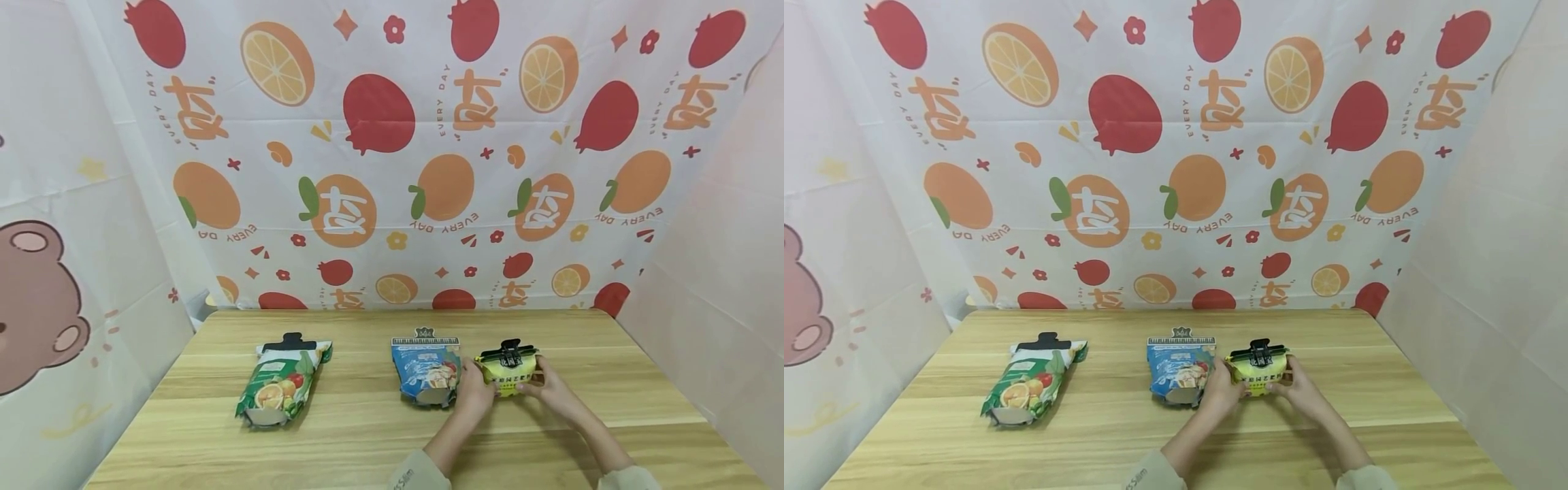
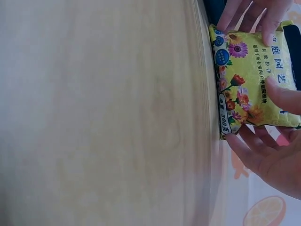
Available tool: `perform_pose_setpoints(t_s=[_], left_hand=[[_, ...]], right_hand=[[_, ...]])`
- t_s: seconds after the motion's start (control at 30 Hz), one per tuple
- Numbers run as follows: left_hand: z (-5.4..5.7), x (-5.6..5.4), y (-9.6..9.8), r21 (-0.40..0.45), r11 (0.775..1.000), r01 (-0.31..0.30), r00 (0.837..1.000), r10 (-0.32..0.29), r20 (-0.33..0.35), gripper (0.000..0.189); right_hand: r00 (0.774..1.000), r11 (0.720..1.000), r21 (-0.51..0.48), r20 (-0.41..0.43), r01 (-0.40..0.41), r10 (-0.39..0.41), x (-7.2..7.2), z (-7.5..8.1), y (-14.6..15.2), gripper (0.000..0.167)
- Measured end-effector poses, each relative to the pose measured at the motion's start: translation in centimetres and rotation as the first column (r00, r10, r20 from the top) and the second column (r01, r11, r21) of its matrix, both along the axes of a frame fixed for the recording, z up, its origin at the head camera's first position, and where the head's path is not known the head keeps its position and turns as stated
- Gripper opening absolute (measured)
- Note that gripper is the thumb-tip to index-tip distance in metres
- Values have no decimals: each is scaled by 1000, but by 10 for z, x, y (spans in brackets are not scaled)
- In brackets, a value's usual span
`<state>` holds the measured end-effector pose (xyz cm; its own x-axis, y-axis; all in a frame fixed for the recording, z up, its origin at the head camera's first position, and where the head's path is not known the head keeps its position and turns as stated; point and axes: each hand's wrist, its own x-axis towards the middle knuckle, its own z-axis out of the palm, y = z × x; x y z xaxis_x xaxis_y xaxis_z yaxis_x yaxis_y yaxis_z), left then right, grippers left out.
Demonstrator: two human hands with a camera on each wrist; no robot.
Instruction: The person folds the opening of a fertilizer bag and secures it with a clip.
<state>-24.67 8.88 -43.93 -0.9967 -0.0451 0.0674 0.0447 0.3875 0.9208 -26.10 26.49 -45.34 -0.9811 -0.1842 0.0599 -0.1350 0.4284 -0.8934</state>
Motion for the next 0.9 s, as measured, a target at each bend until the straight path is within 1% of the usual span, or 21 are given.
perform_pose_setpoints(t_s=[0.17, 0.37, 0.5, 0.6, 0.7, 0.83, 0.9], left_hand=[[2, -2, 1, -1, 1000, 3, 1000, -3, 11, 40], [1, -3, 7, -3, 1000, -13, 1000, 13, 15, 40], [-2, -2, 13, 31, 999, -17, 1000, 17, 4, 37], [-4, -2, 19, 82, 997, -12, 1000, 13, -6, 35], [-5, -3, 25, 102, 995, -19, 1000, 20, -10, 34], [-6, -3, 30, 84, 996, -24, 1000, 25, -10, 34], [-5, -2, 32, 73, 997, -6, 1000, 6, -5, 34]], right_hand=[[1000, 1000, 20, 14, 12, -13, 0, 1, 2, 72], [999, 999, 11, 42, 33, -33, -1, 1, 7, 65], [998, 999, 21, 43, 39, -40, -1, 1, 13, 66], [998, 999, 24, 48, 43, -44, 0, 2, 18, 67], [997, 999, 17, 54, 46, -47, 0, 2, 22, 68], [997, 999, -1, 66, 45, -45, -1, 0, 29, 68], [996, 999, 1, 70, 50, -50, -1, -1, 33, 69]])
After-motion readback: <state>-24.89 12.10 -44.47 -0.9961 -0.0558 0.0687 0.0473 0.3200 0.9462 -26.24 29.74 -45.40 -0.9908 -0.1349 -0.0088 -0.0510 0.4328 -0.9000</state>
